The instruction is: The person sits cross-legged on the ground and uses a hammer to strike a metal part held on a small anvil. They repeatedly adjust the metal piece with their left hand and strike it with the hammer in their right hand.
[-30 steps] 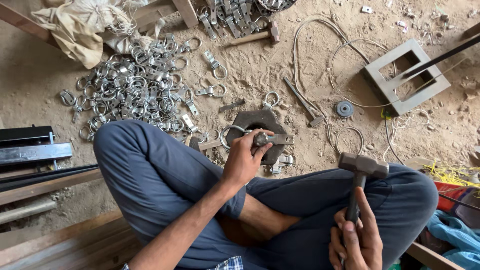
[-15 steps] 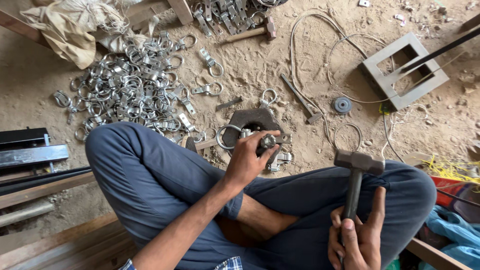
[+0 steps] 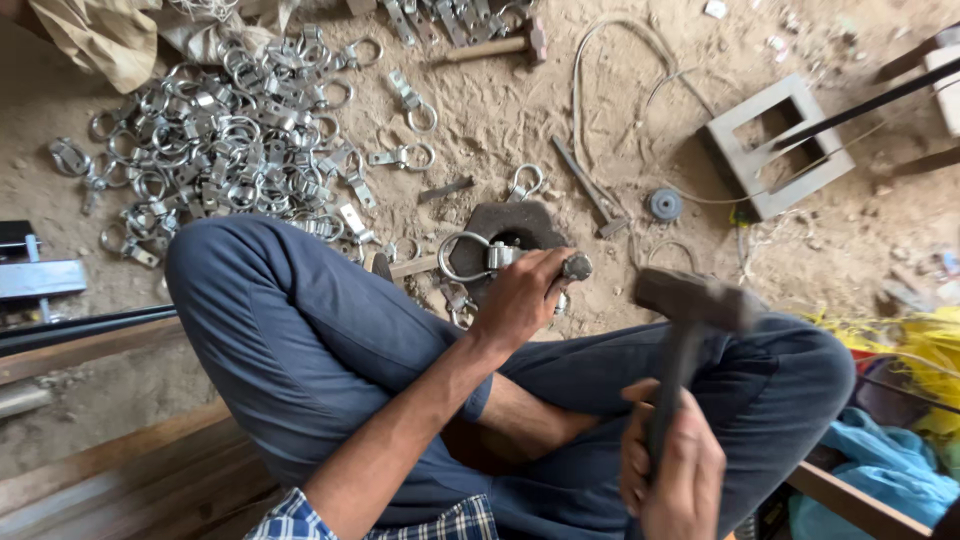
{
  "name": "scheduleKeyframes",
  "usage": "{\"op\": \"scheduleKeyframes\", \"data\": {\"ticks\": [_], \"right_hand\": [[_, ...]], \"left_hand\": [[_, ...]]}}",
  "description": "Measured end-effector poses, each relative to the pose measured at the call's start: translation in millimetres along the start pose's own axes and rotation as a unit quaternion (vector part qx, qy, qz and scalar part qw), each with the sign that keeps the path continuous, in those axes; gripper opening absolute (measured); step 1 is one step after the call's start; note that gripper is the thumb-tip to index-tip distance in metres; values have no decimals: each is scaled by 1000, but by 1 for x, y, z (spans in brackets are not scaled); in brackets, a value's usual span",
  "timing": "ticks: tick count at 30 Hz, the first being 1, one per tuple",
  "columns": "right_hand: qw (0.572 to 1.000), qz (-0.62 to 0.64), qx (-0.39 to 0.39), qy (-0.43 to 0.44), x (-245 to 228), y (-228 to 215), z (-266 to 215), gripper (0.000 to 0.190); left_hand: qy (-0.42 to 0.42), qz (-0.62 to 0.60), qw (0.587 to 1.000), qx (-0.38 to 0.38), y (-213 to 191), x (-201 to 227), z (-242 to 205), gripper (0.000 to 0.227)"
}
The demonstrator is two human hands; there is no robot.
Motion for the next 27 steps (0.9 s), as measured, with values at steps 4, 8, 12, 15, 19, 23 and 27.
{"op": "scheduleKeyframes", "data": {"ticks": [4, 8, 12, 15, 19, 23, 27], "right_hand": [[974, -221, 47, -25, 1, 36, 19, 36], [905, -413, -6, -96, 0, 54, 26, 33], [876, -462, -1, -142, -14, 50, 31, 33], [867, -479, 4, -138, -20, 39, 39, 29], [839, -535, -14, -99, -11, 27, 35, 24], [778, -625, -52, -42, 13, 29, 38, 19], [899, -438, -20, 15, 19, 5, 14, 20]], "left_hand": [[9, 0, 1000, 9, -10, 7, 0, 33], [-1, -4, 1000, 7, -7, 7, 1, 36], [-12, 7, 1000, -11, -4, 3, 3, 37], [-36, -12, 999, -37, 1, 0, 2, 38], [37, -3, 999, 39, 4, -5, 2, 38], [-32, -7, 999, -36, 5, -4, 4, 41], [91, 42, 994, 34, 1, 0, -6, 46]]}}
Point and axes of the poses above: each hand's wrist, its own z-axis towards the middle knuckle, its own y-axis out of the palm, x = y × z, the point moved 1 cm from there along z, towards the middle knuckle, and after that the axes turned 9 degrees about -y, right-handed, at the moved point
